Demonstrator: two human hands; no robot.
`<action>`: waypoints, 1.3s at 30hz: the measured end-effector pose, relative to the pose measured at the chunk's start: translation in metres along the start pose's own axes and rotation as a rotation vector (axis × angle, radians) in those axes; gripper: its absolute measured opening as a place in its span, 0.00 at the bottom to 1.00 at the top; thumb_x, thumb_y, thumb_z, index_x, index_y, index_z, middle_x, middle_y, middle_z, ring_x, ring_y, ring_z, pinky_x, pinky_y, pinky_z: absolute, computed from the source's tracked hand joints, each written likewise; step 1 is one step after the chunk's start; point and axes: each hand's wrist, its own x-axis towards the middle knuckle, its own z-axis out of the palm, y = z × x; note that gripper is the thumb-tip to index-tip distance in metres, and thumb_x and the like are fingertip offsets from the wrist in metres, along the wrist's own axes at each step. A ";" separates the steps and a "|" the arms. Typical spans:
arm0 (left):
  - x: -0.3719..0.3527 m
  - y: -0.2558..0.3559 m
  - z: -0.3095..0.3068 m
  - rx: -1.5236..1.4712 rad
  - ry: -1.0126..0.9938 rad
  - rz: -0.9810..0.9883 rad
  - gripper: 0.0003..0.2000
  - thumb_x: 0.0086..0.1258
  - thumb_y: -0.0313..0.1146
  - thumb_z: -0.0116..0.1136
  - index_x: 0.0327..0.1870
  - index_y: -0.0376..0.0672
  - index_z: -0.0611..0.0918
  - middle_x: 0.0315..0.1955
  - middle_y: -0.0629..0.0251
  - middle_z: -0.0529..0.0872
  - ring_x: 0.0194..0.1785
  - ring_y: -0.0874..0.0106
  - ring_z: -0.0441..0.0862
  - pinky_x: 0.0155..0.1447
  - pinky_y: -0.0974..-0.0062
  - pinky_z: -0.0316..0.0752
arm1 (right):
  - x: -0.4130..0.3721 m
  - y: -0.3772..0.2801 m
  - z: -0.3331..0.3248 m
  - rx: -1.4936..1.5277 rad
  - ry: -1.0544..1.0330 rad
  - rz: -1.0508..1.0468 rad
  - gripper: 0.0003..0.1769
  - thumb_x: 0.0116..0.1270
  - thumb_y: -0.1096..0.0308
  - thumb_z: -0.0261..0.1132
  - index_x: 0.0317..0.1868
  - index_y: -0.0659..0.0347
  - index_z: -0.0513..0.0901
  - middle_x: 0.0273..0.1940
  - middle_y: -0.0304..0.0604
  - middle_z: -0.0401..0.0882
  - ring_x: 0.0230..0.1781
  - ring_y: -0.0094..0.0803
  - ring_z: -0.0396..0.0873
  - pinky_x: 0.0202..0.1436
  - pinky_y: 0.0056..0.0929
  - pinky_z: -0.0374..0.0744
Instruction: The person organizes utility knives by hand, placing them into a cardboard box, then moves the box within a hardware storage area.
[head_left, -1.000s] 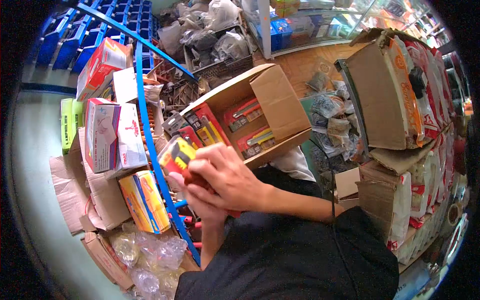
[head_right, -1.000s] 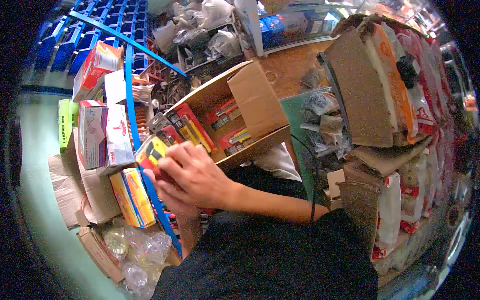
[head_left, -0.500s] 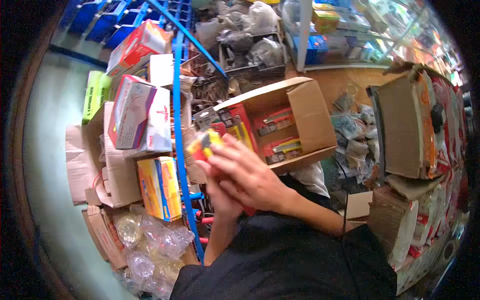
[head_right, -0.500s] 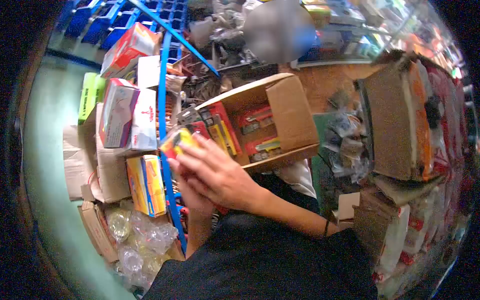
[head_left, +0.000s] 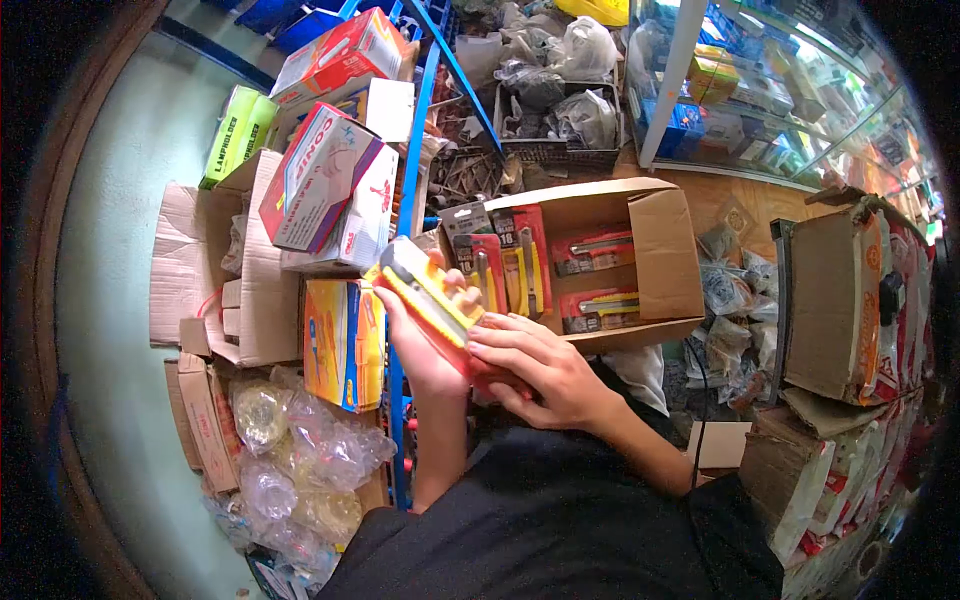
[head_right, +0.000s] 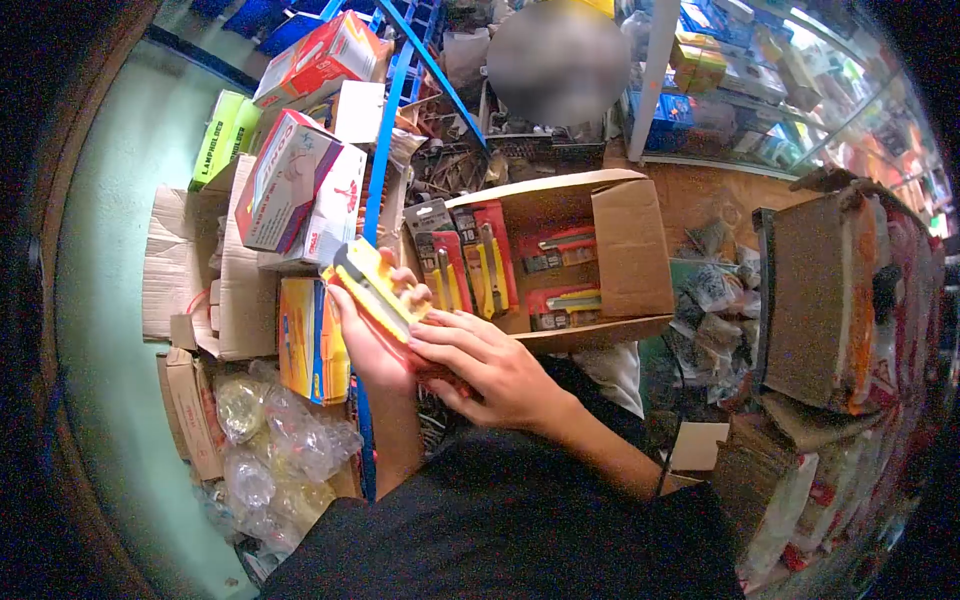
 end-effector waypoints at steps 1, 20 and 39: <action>0.002 0.004 0.009 -0.014 0.068 0.088 0.31 0.78 0.64 0.41 0.67 0.47 0.71 0.55 0.61 0.78 0.44 0.69 0.75 0.46 0.69 0.74 | -0.004 0.002 -0.001 -0.001 -0.002 0.005 0.26 0.66 0.70 0.67 0.64 0.60 0.76 0.66 0.47 0.76 0.71 0.49 0.71 0.75 0.48 0.69; -0.023 -0.014 0.026 -0.076 -0.039 0.262 0.22 0.83 0.45 0.47 0.72 0.45 0.68 0.62 0.66 0.77 0.59 0.72 0.79 0.65 0.66 0.80 | -0.030 -0.009 -0.003 0.869 0.001 0.730 0.20 0.69 0.64 0.70 0.55 0.67 0.79 0.45 0.34 0.81 0.42 0.22 0.76 0.51 0.24 0.75; -0.016 0.028 0.035 1.099 -0.026 0.414 0.22 0.68 0.22 0.68 0.61 0.38 0.75 0.51 0.66 0.85 0.54 0.74 0.83 0.57 0.72 0.79 | -0.046 0.005 -0.037 0.426 -0.045 0.775 0.15 0.71 0.71 0.68 0.55 0.67 0.82 0.44 0.40 0.86 0.45 0.21 0.82 0.50 0.22 0.80</action>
